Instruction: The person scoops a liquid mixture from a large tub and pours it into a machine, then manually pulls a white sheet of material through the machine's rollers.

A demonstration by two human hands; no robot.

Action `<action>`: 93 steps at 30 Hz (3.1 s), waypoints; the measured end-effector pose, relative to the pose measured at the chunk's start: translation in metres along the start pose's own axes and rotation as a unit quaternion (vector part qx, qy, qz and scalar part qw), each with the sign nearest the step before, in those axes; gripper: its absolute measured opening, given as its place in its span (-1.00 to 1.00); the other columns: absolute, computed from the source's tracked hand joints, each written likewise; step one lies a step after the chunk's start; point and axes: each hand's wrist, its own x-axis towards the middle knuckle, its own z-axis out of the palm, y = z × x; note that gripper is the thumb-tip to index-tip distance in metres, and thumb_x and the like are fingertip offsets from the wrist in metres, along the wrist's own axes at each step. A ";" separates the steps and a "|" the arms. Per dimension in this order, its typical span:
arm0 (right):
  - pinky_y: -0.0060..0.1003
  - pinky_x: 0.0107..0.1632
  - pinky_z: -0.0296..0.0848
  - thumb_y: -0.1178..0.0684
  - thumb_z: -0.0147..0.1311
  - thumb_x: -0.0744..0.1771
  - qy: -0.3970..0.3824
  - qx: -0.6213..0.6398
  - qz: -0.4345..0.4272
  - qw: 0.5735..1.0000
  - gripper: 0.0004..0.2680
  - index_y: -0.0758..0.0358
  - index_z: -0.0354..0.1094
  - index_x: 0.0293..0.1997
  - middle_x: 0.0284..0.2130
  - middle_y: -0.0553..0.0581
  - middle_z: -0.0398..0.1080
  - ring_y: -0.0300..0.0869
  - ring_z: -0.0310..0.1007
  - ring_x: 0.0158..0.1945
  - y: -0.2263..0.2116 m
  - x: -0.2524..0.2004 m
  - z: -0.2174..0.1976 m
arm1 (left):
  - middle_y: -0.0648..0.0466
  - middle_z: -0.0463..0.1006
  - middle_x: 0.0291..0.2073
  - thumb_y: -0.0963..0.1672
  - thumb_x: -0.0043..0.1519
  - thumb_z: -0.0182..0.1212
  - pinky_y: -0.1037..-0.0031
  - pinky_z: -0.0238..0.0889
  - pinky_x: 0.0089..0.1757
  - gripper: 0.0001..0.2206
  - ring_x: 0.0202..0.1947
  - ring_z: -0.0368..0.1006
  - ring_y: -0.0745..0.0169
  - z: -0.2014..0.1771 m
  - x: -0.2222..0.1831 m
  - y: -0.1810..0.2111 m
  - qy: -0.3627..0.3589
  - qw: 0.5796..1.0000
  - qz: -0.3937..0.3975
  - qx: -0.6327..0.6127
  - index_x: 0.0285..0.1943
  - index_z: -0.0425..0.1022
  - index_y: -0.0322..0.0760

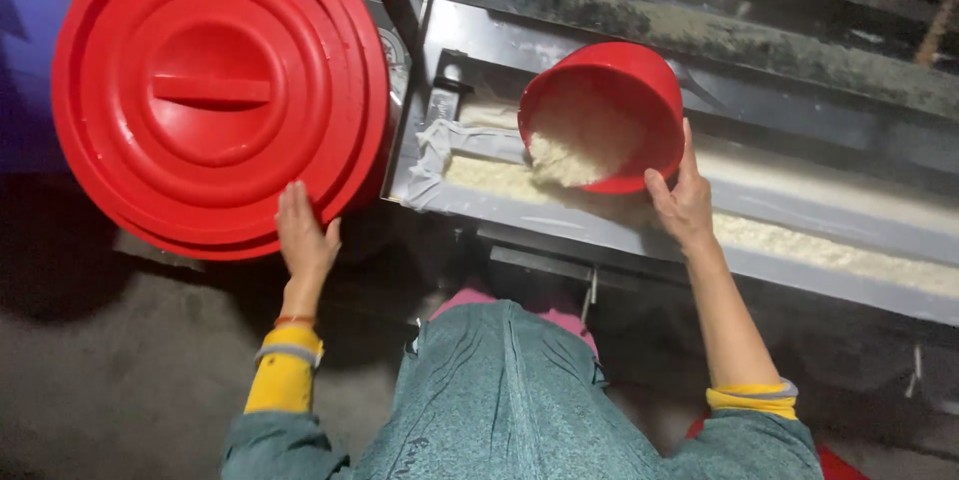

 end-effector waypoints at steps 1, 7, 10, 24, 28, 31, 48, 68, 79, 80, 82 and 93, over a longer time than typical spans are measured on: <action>0.29 0.23 0.34 -0.08 0.06 0.37 0.004 -0.001 0.004 1.000 -0.39 -0.06 -0.21 0.64 0.11 0.48 0.42 0.39 0.41 0.10 0.006 -0.004 -0.007 | -0.26 0.09 0.50 -0.17 0.15 0.45 -0.17 -0.05 0.32 -0.14 0.47 0.02 -0.35 0.002 -0.011 -0.007 -0.002 1.000 0.005 -0.001 0.62 0.00 -0.39; 0.29 0.24 0.34 -0.15 0.02 0.37 0.001 -0.034 -0.019 0.999 -0.39 -0.03 -0.18 0.64 0.11 0.47 0.43 0.39 0.42 0.08 0.056 -0.011 -0.063 | -0.25 0.09 0.50 -0.18 0.13 0.44 -0.16 -0.07 0.33 -0.14 0.47 0.00 -0.36 0.007 -0.069 0.007 0.006 0.998 -0.059 -0.029 0.62 0.01 -0.36; 0.27 0.22 0.35 -0.11 0.06 0.35 -0.010 -0.045 -0.038 0.998 -0.38 -0.04 -0.18 0.64 0.13 0.45 0.42 0.38 0.43 0.07 0.101 -0.014 -0.087 | -0.27 0.09 0.49 -0.18 0.14 0.44 -0.14 -0.09 0.35 -0.16 0.46 0.00 -0.40 0.016 -0.090 0.053 0.018 0.998 -0.050 -0.036 0.61 0.04 -0.37; 0.27 0.13 0.44 0.06 0.08 0.36 -0.042 -0.027 -0.138 0.989 -0.39 0.09 -0.15 0.64 0.02 0.47 0.48 0.35 0.50 -0.03 0.232 -0.019 -0.218 | -0.26 0.19 0.42 -0.17 0.18 0.42 -0.08 0.10 0.27 -0.25 0.40 0.16 -0.31 0.055 -0.251 0.252 0.020 0.985 -0.143 -0.090 0.57 0.13 -0.30; 0.23 0.11 0.47 0.08 0.09 0.35 -0.038 -0.030 -0.123 0.991 -0.38 0.08 -0.12 0.64 0.01 0.41 0.50 0.30 0.53 -0.04 0.274 -0.029 -0.245 | -0.28 0.20 0.39 -0.16 0.21 0.41 -0.08 0.13 0.25 -0.27 0.38 0.20 -0.32 0.057 -0.265 0.233 0.004 0.981 -0.176 -0.078 0.58 0.13 -0.29; 0.25 0.09 0.48 0.11 0.12 0.32 -0.020 -0.058 -0.118 0.991 -0.35 0.05 -0.13 0.65 0.01 0.41 0.50 0.31 0.53 -0.05 0.297 -0.038 -0.265 | -0.34 0.28 0.32 -0.15 0.18 0.45 -0.11 0.21 0.19 -0.27 0.29 0.31 -0.38 0.066 -0.252 0.212 0.026 0.989 -0.141 -0.049 0.55 0.19 -0.34; 0.18 -0.02 0.55 0.11 0.24 0.27 -0.012 -0.110 -0.123 0.986 -0.29 -0.01 -0.05 0.65 -0.14 0.36 0.55 0.27 0.55 -0.14 0.430 -0.075 -0.396 | -0.40 0.33 0.25 -0.20 0.16 0.45 -0.09 0.15 0.21 -0.32 0.29 0.26 -0.45 0.102 -0.281 0.438 0.095 0.990 0.051 -0.093 0.48 0.23 -0.52; 0.11 0.04 0.50 -0.18 0.14 0.32 0.016 -0.117 -0.130 0.984 -0.33 0.10 -0.05 0.65 0.20 0.32 0.44 0.23 0.51 0.03 0.607 -0.154 -0.562 | -0.23 0.30 0.32 -0.19 0.14 0.42 -0.10 0.07 0.28 -0.38 0.36 0.21 -0.39 0.161 -0.341 0.701 0.011 0.975 0.173 -0.139 0.43 0.34 -0.38; 0.17 -0.12 0.51 0.03 0.08 0.30 0.044 -0.260 -0.025 0.964 -0.31 0.03 -0.19 0.68 -0.13 0.43 0.55 0.38 0.53 -0.21 0.610 -0.210 -0.620 | -0.17 0.24 0.42 -0.14 0.31 0.20 -0.27 -0.07 0.29 -0.50 0.47 0.07 -0.33 0.179 -0.343 0.734 -0.054 0.966 0.222 -0.118 0.46 0.25 -0.26; 0.22 -0.11 0.50 0.03 0.06 0.31 0.049 -0.252 -0.012 0.966 -0.32 0.01 -0.20 0.69 -0.20 0.46 0.53 0.41 0.50 -0.26 0.613 -0.213 -0.621 | -0.13 0.23 0.44 -0.12 0.29 0.21 -0.34 -0.15 0.28 -0.47 0.48 0.07 -0.33 0.182 -0.343 0.735 -0.064 0.969 0.212 -0.106 0.48 0.24 -0.20; 0.26 -0.11 0.48 0.03 0.04 0.32 0.054 -0.244 0.000 0.968 -0.33 0.00 -0.21 0.69 -0.28 0.49 0.51 0.44 0.47 -0.32 0.620 -0.218 -0.621 | -0.08 0.22 0.45 -0.11 0.28 0.22 -0.41 -0.23 0.28 -0.44 0.48 0.06 -0.33 0.187 -0.344 0.734 -0.074 0.972 0.201 -0.095 0.50 0.22 -0.14; 0.13 -0.14 0.46 0.04 0.14 0.34 0.084 -0.175 0.015 0.981 -0.34 0.14 -0.13 0.67 -0.21 0.53 0.52 0.40 0.50 -0.24 0.594 -0.210 -0.585 | -0.02 0.27 0.43 -0.10 0.21 0.32 -0.48 -0.36 0.27 -0.42 0.49 0.03 -0.20 0.199 -0.344 0.733 -0.089 0.977 0.180 -0.066 0.46 0.29 -0.13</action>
